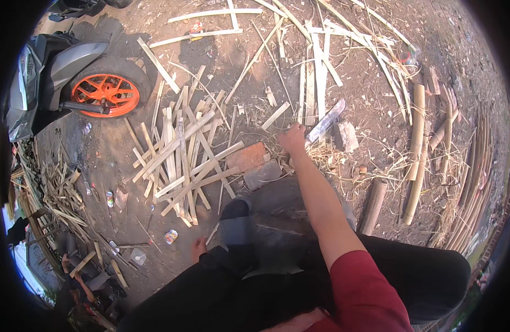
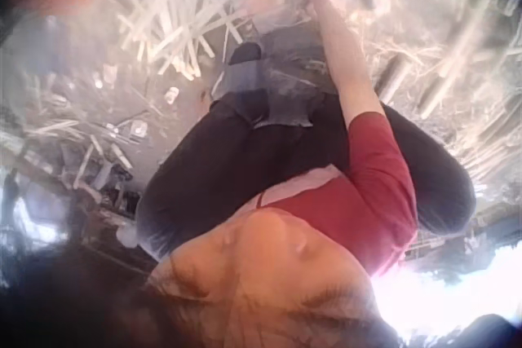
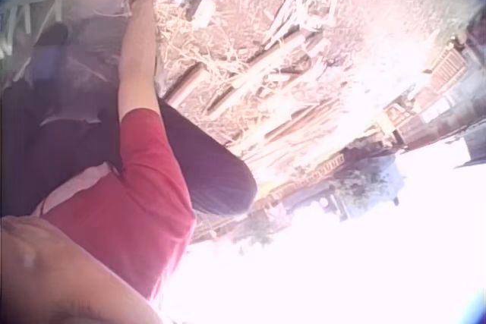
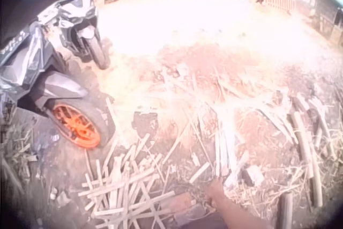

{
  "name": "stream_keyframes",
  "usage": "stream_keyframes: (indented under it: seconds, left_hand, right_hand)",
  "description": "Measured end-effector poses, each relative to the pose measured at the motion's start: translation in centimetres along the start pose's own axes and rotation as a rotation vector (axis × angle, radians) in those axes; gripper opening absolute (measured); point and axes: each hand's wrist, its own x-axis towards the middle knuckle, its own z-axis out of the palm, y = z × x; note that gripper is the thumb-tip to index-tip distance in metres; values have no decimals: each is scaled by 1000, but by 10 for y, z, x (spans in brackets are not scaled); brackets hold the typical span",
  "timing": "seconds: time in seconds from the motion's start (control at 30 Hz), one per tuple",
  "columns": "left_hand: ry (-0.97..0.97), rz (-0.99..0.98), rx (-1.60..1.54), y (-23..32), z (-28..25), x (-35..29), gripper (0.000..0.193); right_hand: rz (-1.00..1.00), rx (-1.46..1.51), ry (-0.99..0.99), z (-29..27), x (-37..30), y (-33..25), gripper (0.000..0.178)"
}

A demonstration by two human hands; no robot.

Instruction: The person shaves and strips pieces of bamboo using a long blade, handling multiple bamboo strips individually while seated outdoors.

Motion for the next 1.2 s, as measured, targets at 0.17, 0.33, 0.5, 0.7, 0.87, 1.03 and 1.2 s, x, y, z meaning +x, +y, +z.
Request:
stream_keyframes:
  seconds: [0.17,0.33,0.5,0.7,0.87,1.03,1.2]
  left_hand:
    - [-34,27,-129,41,-9,-54,46]
    - [-14,15,-67,9,5,-61,45]
    - [-87,-48,-188,-51,35,-59,48]
    - [-105,-211,-256,-39,39,-77,48]
    - [-67,-123,-216,-54,41,-68,46]
    - [-139,-67,-277,-14,43,-54,44]
    - [-208,86,-462,64,16,-58,38]
  right_hand:
    - [341,255,-154,27,35,25,84]
    - [169,-14,-158,32,50,59,58]
    - [230,52,-192,33,61,59,48]
    - [-163,-92,-132,47,48,46,27]
    - [-255,172,-131,46,14,-34,25]
    - [-38,646,-317,4,39,-94,29]
    - [81,936,-728,-40,8,-163,25]
